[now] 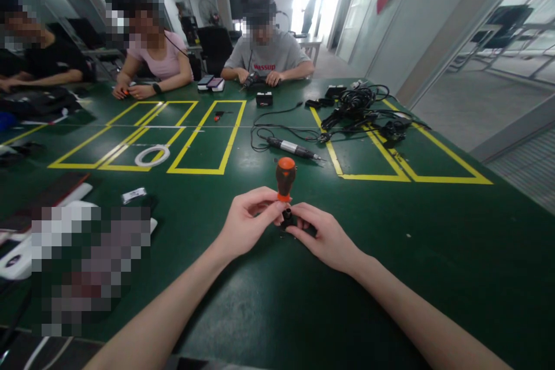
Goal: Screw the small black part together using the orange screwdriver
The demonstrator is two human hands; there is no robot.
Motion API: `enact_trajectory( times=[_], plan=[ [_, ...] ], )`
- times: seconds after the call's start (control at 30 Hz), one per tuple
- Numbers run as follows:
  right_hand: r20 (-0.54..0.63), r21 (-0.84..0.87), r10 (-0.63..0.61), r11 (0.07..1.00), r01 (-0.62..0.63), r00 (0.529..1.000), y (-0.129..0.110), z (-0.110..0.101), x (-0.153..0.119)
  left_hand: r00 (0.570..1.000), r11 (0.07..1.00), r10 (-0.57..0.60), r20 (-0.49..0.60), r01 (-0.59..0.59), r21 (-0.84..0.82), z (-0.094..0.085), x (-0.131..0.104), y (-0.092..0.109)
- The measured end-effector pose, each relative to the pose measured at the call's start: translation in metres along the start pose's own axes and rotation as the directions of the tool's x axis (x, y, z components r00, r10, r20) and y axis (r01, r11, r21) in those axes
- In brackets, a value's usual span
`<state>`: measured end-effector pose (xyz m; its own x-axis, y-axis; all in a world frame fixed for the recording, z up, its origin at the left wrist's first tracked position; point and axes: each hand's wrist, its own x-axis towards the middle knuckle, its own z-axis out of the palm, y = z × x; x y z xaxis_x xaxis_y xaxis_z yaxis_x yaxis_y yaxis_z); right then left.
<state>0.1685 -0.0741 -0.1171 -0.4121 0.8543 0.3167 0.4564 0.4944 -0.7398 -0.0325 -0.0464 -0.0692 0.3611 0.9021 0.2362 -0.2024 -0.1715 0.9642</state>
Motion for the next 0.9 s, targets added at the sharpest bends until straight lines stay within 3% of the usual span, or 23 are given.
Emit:
enact_trajectory(
  times=[0.37,0.6,0.9],
  plan=[
    [0.007,-0.021,0.001,1.0,-0.001,1.0,-0.001,-0.001,0.0008,0.995,0.995,-0.094,-0.046,0.093,-0.032,0.0024,-0.0007,-0.0023],
    [0.01,-0.015,0.01,1.0,-0.01,1.0,-0.003,-0.0021,0.0009,0.994,0.994,-0.106,0.011,0.106,-0.007,-0.0016,0.0,0.0006],
    [0.011,-0.016,-0.005,1.0,0.005,1.0,-0.0011,-0.0023,-0.0001,0.993,0.993,-0.108,-0.039,0.105,-0.056,0.0002,0.0003,-0.0065]
  ],
)
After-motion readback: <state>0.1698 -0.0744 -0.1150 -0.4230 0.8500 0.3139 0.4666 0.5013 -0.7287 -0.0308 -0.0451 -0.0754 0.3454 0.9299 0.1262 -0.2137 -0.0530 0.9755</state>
